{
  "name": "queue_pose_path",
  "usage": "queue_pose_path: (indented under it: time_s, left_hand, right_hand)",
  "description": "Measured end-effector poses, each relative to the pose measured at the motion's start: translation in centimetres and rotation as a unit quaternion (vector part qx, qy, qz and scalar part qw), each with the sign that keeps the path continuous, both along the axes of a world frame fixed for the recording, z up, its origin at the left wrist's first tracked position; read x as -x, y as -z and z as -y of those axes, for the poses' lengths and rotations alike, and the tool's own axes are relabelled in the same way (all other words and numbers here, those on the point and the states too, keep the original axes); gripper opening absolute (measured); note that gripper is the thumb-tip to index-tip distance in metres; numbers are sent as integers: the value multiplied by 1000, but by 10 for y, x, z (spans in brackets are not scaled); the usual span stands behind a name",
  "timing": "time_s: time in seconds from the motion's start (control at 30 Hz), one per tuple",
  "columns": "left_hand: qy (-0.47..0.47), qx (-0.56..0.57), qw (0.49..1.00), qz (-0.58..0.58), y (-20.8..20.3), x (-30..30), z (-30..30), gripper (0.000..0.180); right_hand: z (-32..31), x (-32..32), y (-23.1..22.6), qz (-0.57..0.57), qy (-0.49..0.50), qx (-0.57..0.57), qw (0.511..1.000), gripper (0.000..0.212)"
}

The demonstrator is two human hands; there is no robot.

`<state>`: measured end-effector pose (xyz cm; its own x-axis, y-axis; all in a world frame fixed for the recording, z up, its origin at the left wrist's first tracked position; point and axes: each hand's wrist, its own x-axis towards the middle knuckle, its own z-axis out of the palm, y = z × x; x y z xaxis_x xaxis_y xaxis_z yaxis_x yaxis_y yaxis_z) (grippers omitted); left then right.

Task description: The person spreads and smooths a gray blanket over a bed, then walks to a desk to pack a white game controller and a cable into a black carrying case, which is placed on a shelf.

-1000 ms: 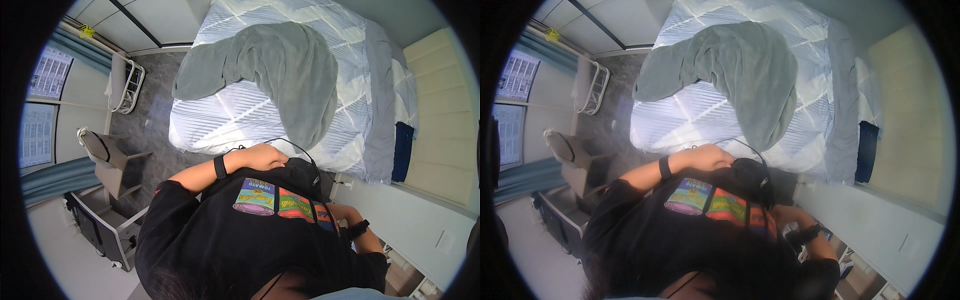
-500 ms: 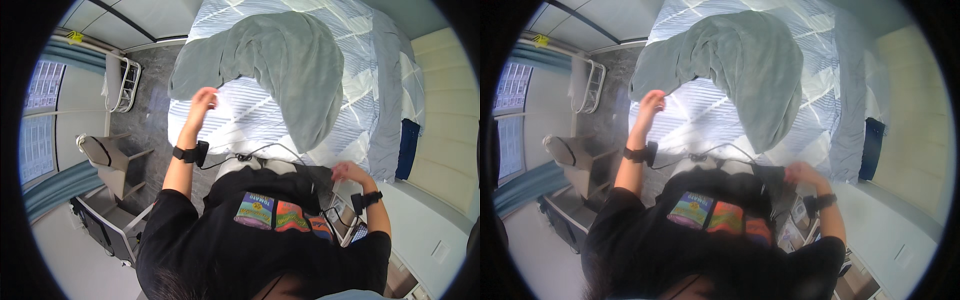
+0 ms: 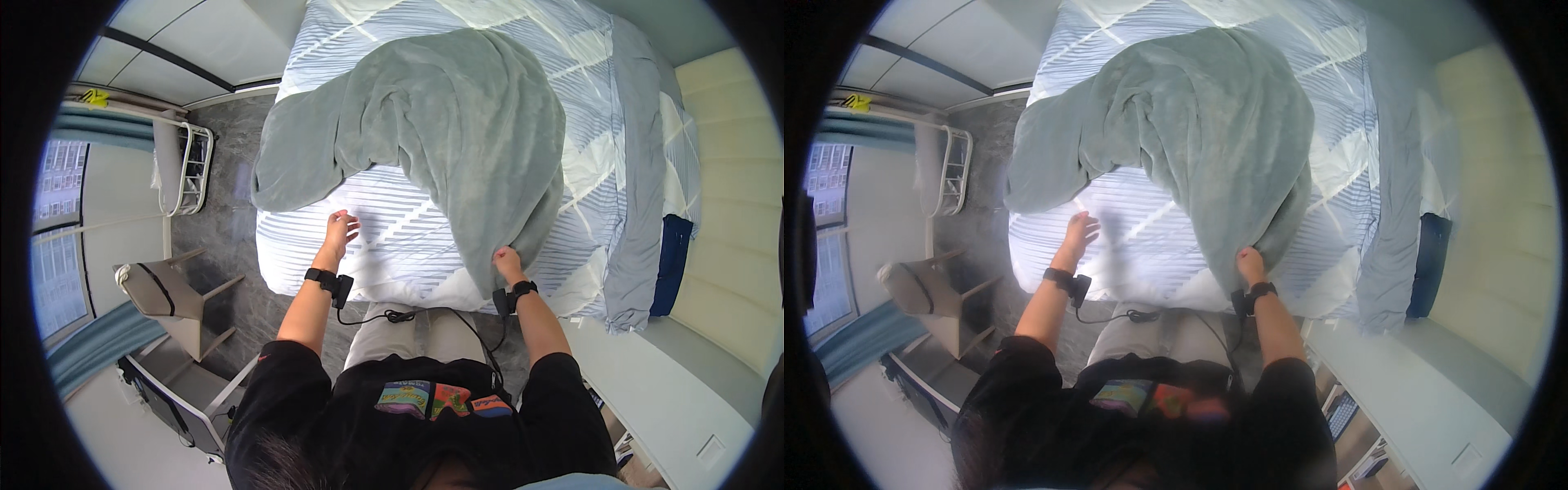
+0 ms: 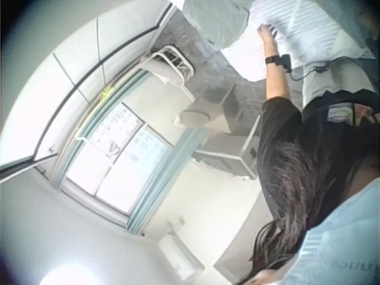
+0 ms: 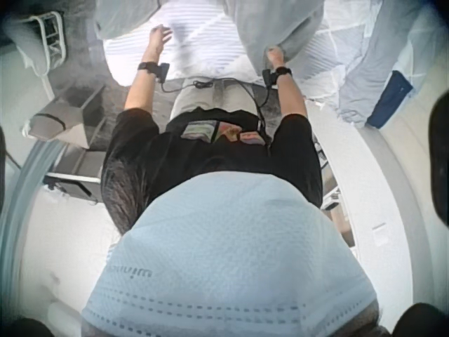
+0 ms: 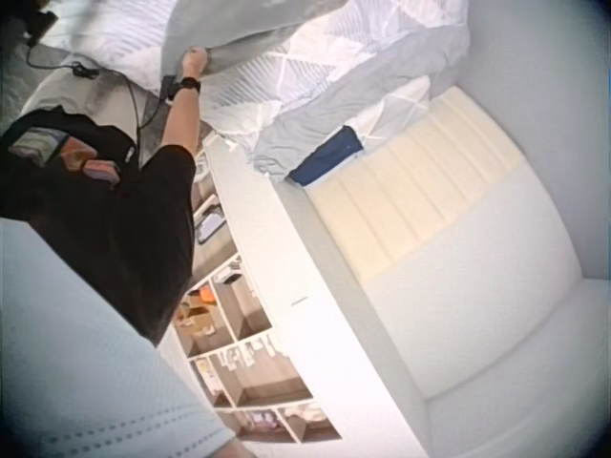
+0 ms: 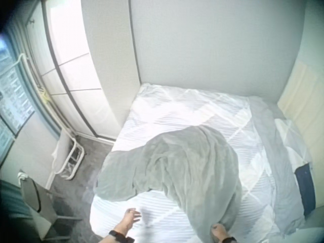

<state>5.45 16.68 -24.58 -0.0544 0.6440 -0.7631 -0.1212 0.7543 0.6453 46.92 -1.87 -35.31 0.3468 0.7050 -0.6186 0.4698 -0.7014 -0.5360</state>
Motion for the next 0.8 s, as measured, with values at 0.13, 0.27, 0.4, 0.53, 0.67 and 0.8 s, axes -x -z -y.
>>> queue_pose_path:
  time_s: [0.13, 0.27, 0.4, 0.53, 0.67, 0.8]
  left_hand:
    - [-16, 57, 998, 21, 53, 9, -26, 32]
    - [-87, 6, 995, -41, 96, 24, -71, 31]
    - [-135, 18, 990, -37, 127, 35, -114, 32]
    - [-226, 43, 968, 101, 145, 32, -146, 23]
    - [-206, 51, 959, 189, 124, 27, -162, 18]
    - [-213, -10, 960, 180, 60, 37, -146, 18]
  right_hand:
    - [0, -8, -16, 64, 91, -88, 990, 32]
    - [-9, -44, -33, 207, 125, -65, 968, 77]
    - [-22, -55, -14, 69, 187, -28, 979, 89]
    - [-38, -35, 2, 49, 189, -35, 980, 66]
    - [-43, -26, -22, 51, 157, -2, 986, 40]
    - [-49, -44, -50, 75, 212, -59, 973, 46]
